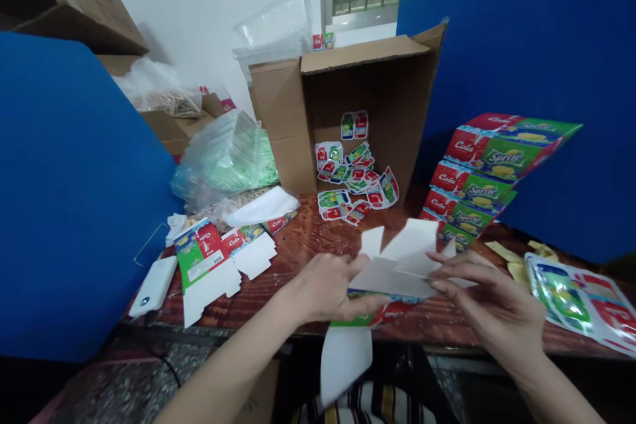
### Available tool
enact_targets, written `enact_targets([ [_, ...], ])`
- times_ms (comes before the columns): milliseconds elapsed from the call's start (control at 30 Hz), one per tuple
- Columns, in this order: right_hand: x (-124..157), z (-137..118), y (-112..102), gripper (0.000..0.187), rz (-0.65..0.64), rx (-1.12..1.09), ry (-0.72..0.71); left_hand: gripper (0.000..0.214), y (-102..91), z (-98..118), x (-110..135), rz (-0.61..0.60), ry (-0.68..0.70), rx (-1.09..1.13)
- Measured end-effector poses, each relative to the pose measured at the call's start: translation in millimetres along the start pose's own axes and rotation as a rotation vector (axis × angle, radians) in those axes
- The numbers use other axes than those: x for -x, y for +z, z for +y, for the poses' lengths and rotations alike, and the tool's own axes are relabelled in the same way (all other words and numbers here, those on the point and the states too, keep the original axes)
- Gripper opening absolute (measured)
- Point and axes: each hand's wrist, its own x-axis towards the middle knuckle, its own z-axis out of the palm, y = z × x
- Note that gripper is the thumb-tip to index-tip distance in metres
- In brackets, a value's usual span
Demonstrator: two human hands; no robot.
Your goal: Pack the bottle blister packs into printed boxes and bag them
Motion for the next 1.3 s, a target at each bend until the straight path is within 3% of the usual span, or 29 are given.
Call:
enact_targets([
  [100, 5, 12, 7, 0.031, -0.021, -0.079, 0.22, 0.056, 6.2, -5, -1, 0.035, -0.076, -0.138],
  [200, 17, 26, 15, 0.038, -0.157, -0.201, 0.492, 0.062, 21.3, -10, 6, 0.017, -0.142, -0.23],
  [300, 33, 26, 19, 0.036, -0.245, -0.164, 0.611, 0.07, 32.4, -14, 18, -0.001, -0.262, -0.333],
  [433, 56, 10, 17, 0.072, -0.176, -0.024, 0.549, 0.067, 40.3, -12, 30, 0.058, -0.373, -0.361],
  [500, 66, 4, 18, 0.079, -0.141, 0.034, 0.519, 0.057, 47.5, -7, 30, 0.104, -0.423, -0.3],
  [633, 84, 0, 26, 0.056, -0.064, 0.44, 0.459, 0.048, 69.0, 5, 24, 0.168, -0.541, -0.279],
  [733, 90, 2, 35, 0.035, -0.157, 0.828, 0.37, 0.044, 80.7, 8, 18, 0.18, -0.558, -0.322],
  [800, 92, 5, 41, 0.031, -0.234, 0.949, 0.329, 0.043, 82.9, 5, 15, 0.184, -0.564, -0.342],
  [967, 93, 14, 44, 0.025, -0.359, 1.018, 0.236, 0.034, 78.3, -9, 10, 0.182, -0.526, -0.286],
  [1100, 90, 14, 39, 0.021, -0.439, 1.007, 0.106, 0.022, 84.0, -11, 5, 0.285, -0.548, -0.149],
  [1200, 88, 13, 34, 0.02, -0.394, 0.943, -0.032, 0.02, 92.6, -10, 3, 0.378, -0.592, -0.062],
  [1300, 90, 11, 31, 0.015, -0.282, 0.853, -0.084, 0.014, 95.7, -10, 5, 0.461, -0.599, 0.014],
])
